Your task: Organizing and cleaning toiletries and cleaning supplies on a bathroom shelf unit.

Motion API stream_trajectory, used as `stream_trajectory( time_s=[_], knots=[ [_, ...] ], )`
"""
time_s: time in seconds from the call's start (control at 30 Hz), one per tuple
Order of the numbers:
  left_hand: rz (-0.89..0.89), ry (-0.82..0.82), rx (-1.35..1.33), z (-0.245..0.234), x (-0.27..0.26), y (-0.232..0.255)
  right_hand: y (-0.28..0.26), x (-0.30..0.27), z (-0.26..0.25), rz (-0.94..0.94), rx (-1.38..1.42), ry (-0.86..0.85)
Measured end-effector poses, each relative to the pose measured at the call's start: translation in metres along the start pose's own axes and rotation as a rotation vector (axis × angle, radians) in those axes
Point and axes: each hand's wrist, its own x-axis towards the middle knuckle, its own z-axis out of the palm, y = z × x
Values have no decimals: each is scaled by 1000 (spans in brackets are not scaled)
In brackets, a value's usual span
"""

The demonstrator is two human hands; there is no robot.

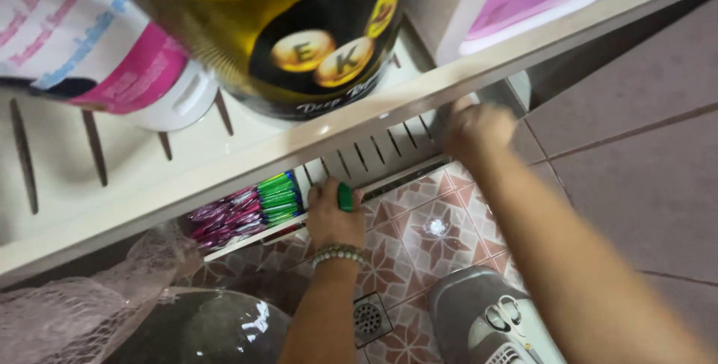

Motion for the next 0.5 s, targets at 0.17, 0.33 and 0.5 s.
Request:
stream_trajectory(
  time_s=[0.17, 0.33, 0.5],
  knots=[
    [16, 24, 0, 13, -6, 8, -49, -92, 46, -137, 316, 656],
    [-62, -11, 37, 12, -15, 32, -2, -78, 104, -66, 797, 742],
    [-104, -40, 58, 13, -18, 41, 46, -32, 122, 145, 805, 1026]
  ],
)
